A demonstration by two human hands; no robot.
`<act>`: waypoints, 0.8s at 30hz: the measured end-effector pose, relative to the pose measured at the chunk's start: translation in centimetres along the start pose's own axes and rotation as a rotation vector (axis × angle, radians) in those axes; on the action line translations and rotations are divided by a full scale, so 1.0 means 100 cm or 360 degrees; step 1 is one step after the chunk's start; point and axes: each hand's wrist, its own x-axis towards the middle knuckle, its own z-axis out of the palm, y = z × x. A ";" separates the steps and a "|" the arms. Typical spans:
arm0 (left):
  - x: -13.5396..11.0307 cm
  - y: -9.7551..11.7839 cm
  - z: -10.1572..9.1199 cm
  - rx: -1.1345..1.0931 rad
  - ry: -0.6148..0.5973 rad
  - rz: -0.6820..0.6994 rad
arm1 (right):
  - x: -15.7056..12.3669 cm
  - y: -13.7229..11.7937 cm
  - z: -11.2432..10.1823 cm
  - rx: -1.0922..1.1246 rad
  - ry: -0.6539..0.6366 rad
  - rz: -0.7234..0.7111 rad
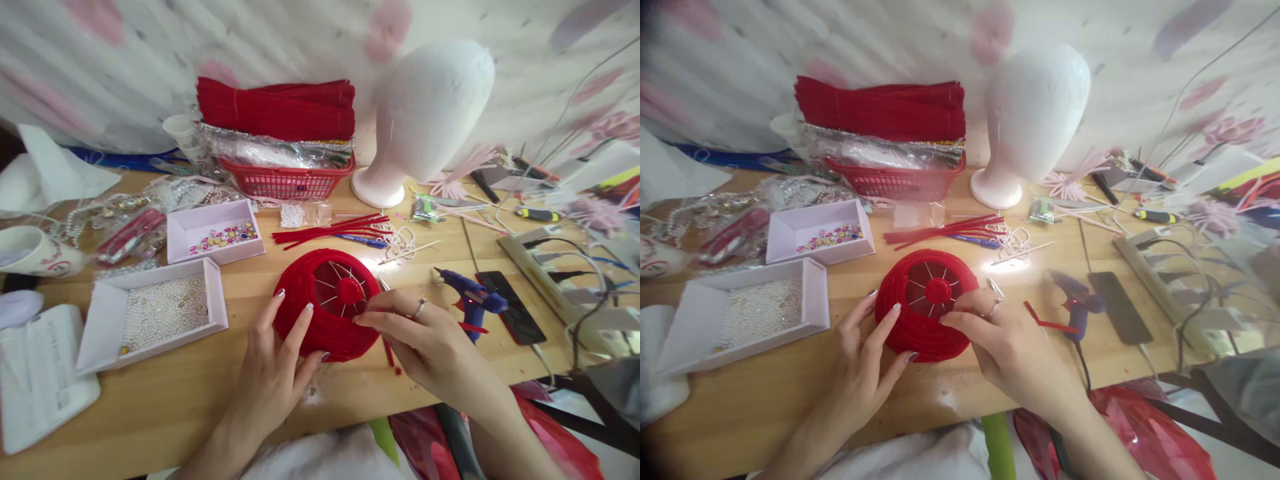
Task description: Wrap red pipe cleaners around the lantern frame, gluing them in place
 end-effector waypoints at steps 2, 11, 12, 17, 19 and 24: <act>-0.001 0.000 0.000 -0.0012 0.0001 -0.0002 | 0.000 0.002 0.000 -0.0006 -0.0017 -0.0019; -0.001 -0.001 0.003 -0.0045 0.0014 -0.0014 | 0.005 0.005 -0.004 -0.0032 -0.0097 -0.0052; -0.001 -0.001 0.003 -0.0041 0.0010 -0.0017 | 0.005 0.005 -0.004 -0.0039 -0.0101 -0.0050; 0.001 -0.001 -0.002 -0.0031 -0.0010 -0.0016 | 0.003 0.008 -0.002 -0.0034 -0.0080 -0.0051; 0.002 -0.002 -0.005 -0.0099 -0.0002 -0.0012 | 0.002 0.008 -0.002 -0.0004 -0.0081 -0.0051; 0.010 -0.005 -0.012 -0.0158 -0.0010 0.0003 | 0.001 0.008 -0.001 0.0065 -0.0059 -0.0033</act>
